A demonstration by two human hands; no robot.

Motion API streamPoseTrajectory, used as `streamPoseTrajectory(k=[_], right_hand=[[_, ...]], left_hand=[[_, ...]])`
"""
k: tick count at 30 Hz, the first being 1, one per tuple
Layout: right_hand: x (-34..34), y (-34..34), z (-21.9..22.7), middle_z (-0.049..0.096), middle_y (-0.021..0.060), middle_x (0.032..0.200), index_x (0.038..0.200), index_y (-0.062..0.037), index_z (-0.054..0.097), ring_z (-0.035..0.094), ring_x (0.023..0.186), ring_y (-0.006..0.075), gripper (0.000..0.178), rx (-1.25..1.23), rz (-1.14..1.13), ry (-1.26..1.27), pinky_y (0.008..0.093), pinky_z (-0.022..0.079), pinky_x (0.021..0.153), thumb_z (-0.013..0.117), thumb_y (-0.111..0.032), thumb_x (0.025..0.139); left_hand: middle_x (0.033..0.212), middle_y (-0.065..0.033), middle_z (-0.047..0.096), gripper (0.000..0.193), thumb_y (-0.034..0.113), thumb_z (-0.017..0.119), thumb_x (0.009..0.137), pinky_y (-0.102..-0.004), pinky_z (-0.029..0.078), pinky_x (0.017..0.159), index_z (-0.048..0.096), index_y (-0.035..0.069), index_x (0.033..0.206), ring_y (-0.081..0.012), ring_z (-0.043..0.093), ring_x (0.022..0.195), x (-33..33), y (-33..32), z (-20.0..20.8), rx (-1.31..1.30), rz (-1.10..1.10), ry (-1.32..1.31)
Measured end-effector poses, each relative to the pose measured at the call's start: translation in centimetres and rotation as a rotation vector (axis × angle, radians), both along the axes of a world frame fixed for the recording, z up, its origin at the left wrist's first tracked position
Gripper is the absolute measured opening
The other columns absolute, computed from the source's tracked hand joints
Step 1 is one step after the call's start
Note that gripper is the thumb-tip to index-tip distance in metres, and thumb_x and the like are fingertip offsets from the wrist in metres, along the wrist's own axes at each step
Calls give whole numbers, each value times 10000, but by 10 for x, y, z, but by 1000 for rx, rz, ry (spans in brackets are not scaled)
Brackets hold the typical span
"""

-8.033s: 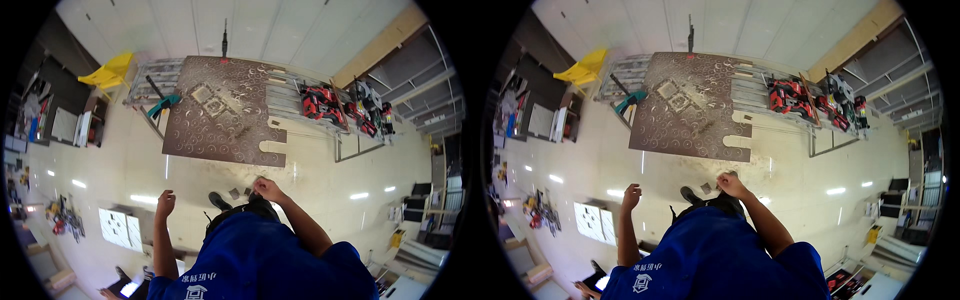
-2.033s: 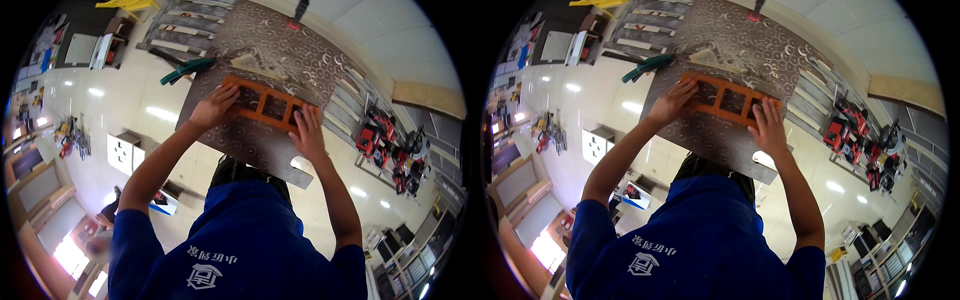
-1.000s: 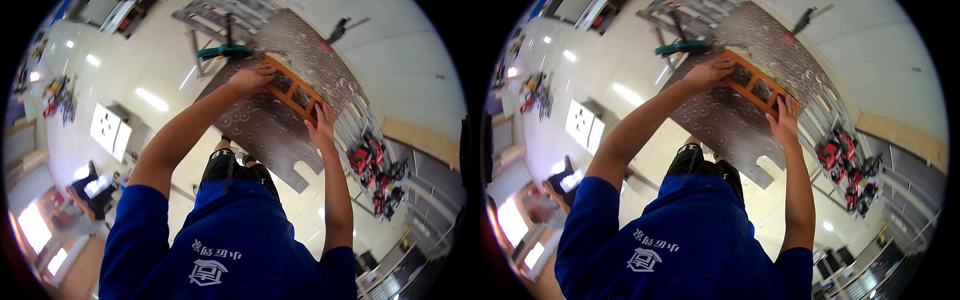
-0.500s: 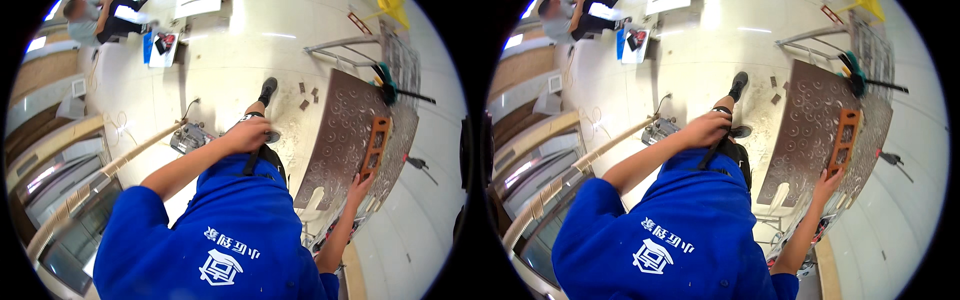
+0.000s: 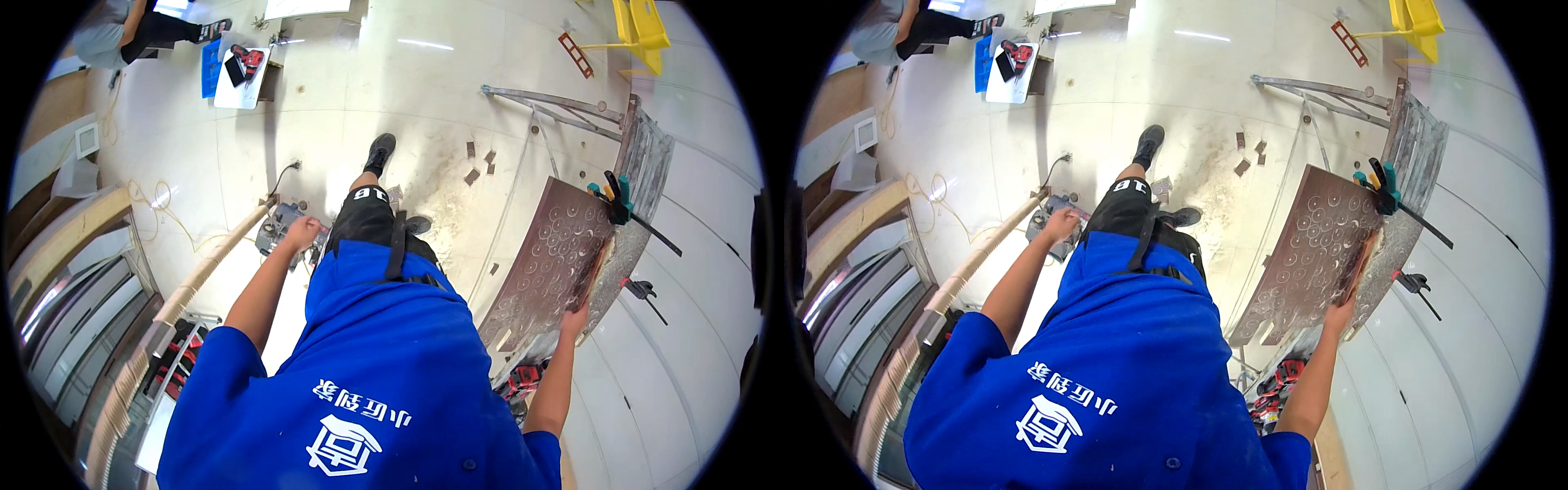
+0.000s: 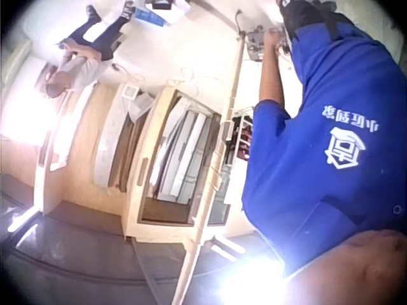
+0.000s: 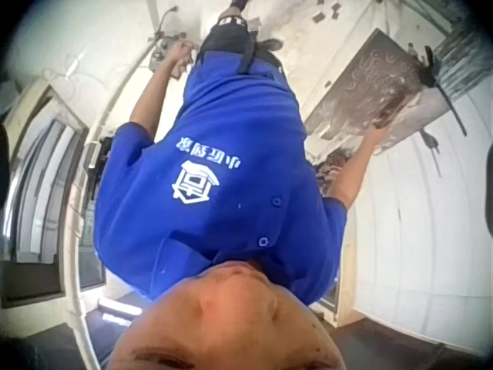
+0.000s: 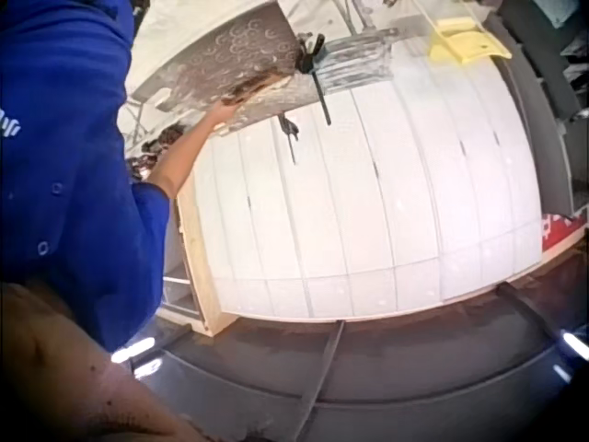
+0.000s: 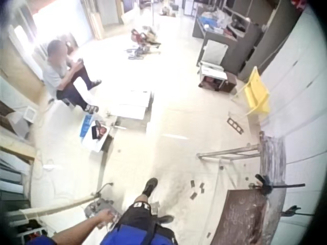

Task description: The person uses a cordless drill with a hole saw attachment to drill multiple circular holes into a large, patterned board. The person positions the drill at various marked spots on the board and operates the tool to cut through the material, creating a series of holes.

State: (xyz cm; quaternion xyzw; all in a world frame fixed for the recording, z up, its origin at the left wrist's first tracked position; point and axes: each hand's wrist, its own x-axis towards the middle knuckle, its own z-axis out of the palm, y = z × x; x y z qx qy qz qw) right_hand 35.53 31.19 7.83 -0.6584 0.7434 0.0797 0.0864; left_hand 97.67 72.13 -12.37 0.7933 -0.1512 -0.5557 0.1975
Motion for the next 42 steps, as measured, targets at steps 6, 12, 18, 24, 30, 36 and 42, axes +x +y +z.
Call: streamPoseTrajectory(k=[6, 12, 18, 24, 30, 36, 42], right_hand=[[-11, 36, 17, 637, 187, 1070, 1355, -51, 482, 668, 896, 309, 597, -293, 245, -132, 362, 560, 655, 449, 53, 768], [0, 71, 20, 634, 51, 822, 1041, 5, 636, 573, 680, 155, 186, -16, -602, -399, 321, 483, 622, 527, -15, 892], [-39, 148, -2, 617, 35, 767, 1089, -39, 659, 575, 612, 139, 223, -246, -540, -425, 280, 462, 531, 532, -26, 907], [19, 168, 22, 661, 166, 725, 857, -46, 698, 675, 727, 277, 187, -365, -474, -184, 374, 509, 670, 529, 0, 792], [-16, 228, 47, 681, 123, 809, 933, -50, 640, 677, 711, 259, 284, -399, -585, -124, 370, 519, 619, 482, 97, 748], [-36, 226, 84, 669, 149, 869, 933, -84, 625, 643, 823, 389, 228, -450, -679, -154, 472, 503, 687, 591, 11, 729], [-71, 156, 87, 671, 158, 922, 940, -88, 615, 647, 867, 381, 207, -373, -594, -161, 473, 523, 724, 598, -38, 739]], left_hand=[[879, -108, 694, 270, 181, 589, 830, -320, 533, 721, 668, 2, 1016, -200, 666, 799, 133, -13, -67, 92, 117, -12], [1000, -46, 643, 296, 241, 514, 904, -387, 488, 753, 580, 119, 1165, -181, 630, 911, 243, -106, -44, 102, 212, 57], [943, -37, 670, 280, 317, 548, 955, -298, 481, 626, 603, 95, 1117, -146, 649, 822, 221, -193, -32, -135, 209, 81], [841, -119, 663, 175, 152, 504, 928, -390, 554, 576, 578, 13, 1006, -243, 660, 714, 174, -160, -81, -147, 75, 372], [837, -84, 656, 97, 91, 540, 902, -400, 512, 587, 594, 91, 982, -236, 659, 708, 130, -141, -82, 285, -560, 324], [837, -47, 618, 127, 195, 483, 933, -377, 472, 605, 566, 129, 1002, -226, 653, 772, 154, -207, -22, 396, -390, 155], [881, -56, 641, 177, 225, 490, 906, -369, 496, 612, 564, 96, 1003, -219, 658, 798, 123, -293, 26, 58, -232, -33]])
